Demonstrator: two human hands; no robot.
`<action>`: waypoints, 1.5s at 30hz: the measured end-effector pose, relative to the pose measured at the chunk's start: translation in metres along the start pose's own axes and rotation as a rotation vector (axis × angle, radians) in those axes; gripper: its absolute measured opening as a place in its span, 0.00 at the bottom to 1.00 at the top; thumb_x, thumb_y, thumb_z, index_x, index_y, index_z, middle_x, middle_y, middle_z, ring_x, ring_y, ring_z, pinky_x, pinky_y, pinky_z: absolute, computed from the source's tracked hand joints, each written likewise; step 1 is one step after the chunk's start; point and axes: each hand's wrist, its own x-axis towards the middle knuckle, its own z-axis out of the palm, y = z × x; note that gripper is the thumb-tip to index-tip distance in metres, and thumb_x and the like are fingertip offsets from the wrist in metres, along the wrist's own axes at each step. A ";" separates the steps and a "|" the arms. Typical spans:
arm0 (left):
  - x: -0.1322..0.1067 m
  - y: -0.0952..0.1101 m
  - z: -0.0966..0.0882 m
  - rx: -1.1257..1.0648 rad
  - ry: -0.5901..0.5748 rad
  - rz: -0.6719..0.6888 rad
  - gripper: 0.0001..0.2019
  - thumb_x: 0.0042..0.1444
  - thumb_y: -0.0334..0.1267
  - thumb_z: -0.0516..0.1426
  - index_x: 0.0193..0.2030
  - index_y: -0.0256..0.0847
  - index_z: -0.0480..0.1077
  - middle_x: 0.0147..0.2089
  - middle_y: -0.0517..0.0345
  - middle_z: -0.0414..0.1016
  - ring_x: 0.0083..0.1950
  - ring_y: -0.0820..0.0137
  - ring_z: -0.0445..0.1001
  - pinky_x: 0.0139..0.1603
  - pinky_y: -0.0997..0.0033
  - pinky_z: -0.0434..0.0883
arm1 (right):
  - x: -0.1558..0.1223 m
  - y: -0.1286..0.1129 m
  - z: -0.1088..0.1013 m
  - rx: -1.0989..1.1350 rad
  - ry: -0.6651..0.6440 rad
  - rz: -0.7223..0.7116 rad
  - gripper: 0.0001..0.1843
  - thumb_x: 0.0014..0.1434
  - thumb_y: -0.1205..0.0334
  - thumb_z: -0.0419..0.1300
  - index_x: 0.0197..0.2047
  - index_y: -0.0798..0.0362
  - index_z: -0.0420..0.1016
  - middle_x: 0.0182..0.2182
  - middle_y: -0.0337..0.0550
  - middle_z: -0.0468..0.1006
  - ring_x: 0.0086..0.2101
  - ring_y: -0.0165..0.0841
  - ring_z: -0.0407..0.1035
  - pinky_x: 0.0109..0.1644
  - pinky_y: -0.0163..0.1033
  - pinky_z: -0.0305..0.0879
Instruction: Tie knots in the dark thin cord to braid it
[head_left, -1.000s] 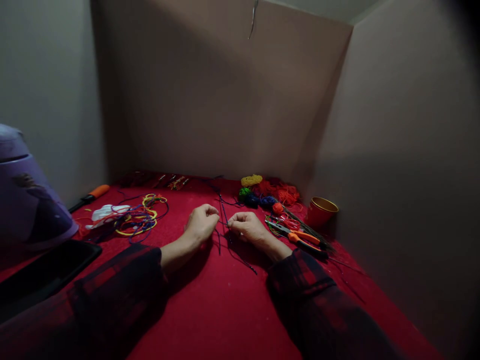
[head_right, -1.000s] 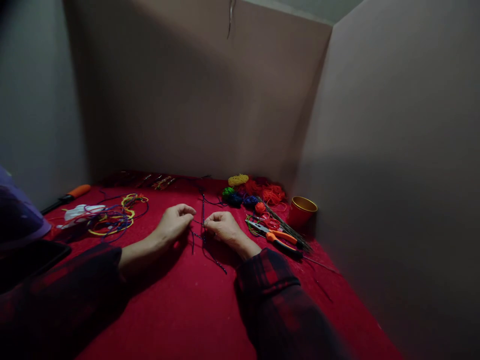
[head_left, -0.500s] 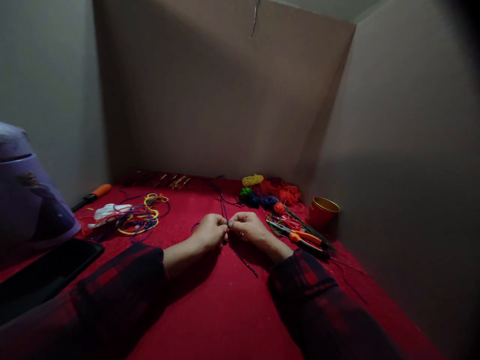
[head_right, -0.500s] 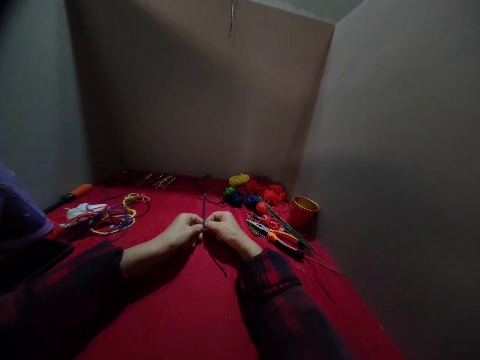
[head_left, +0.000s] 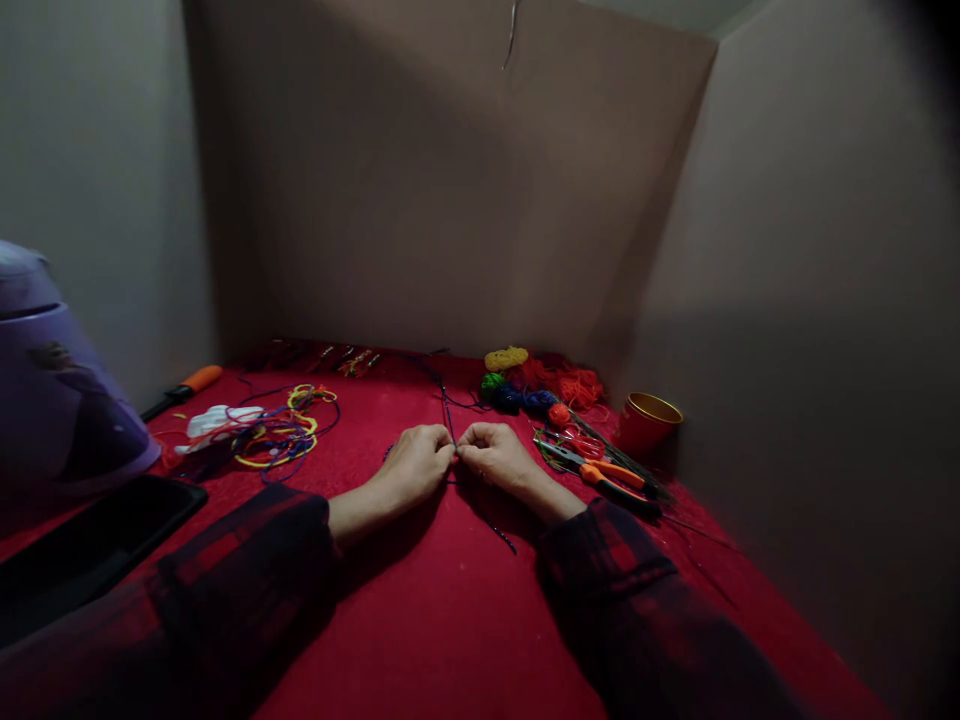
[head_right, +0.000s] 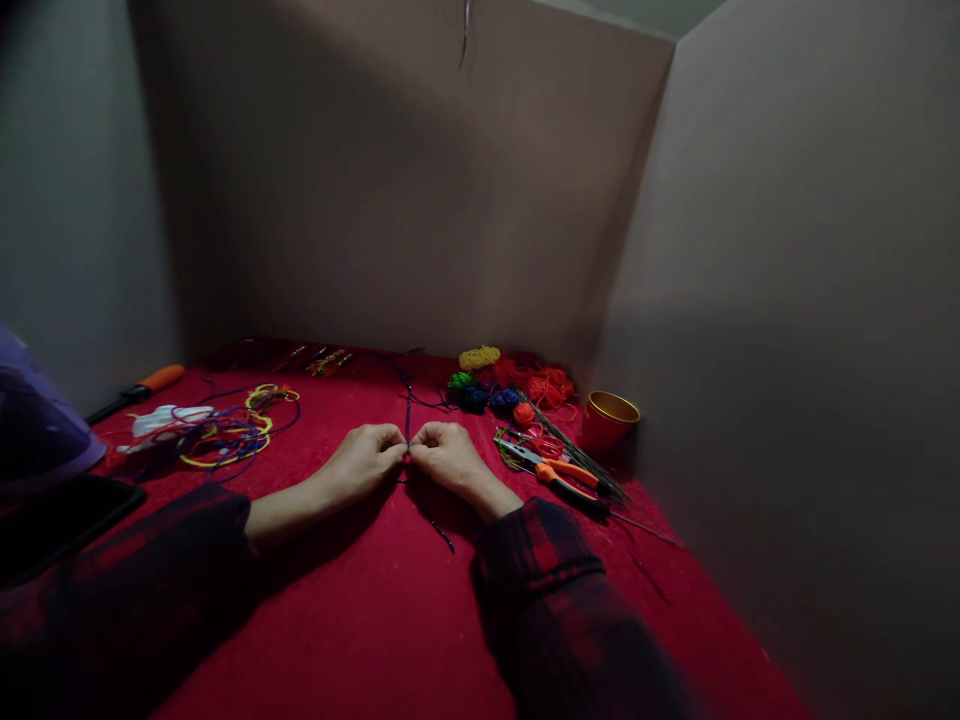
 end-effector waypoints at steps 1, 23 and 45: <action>0.000 0.000 0.000 0.003 0.007 -0.004 0.08 0.48 0.34 0.49 0.23 0.38 0.68 0.24 0.57 0.69 0.27 0.72 0.64 0.27 0.75 0.56 | -0.001 -0.001 -0.001 -0.006 -0.006 -0.001 0.04 0.45 0.67 0.52 0.22 0.55 0.65 0.16 0.34 0.65 0.17 0.23 0.56 0.19 0.29 0.48; 0.004 0.002 0.002 -0.613 -0.134 -0.289 0.03 0.39 0.33 0.53 0.20 0.36 0.63 0.12 0.67 0.57 0.14 0.81 0.51 0.16 0.79 0.48 | -0.008 0.001 -0.002 -0.071 -0.102 -0.122 0.06 0.48 0.67 0.56 0.23 0.57 0.73 0.18 0.36 0.68 0.21 0.25 0.57 0.24 0.29 0.51; 0.004 0.000 0.004 -0.661 -0.101 -0.282 0.04 0.39 0.34 0.54 0.21 0.36 0.62 0.13 0.67 0.58 0.14 0.81 0.53 0.17 0.79 0.48 | -0.006 -0.009 0.005 -0.382 0.172 -0.214 0.13 0.59 0.64 0.48 0.32 0.53 0.73 0.26 0.41 0.75 0.27 0.30 0.65 0.31 0.32 0.54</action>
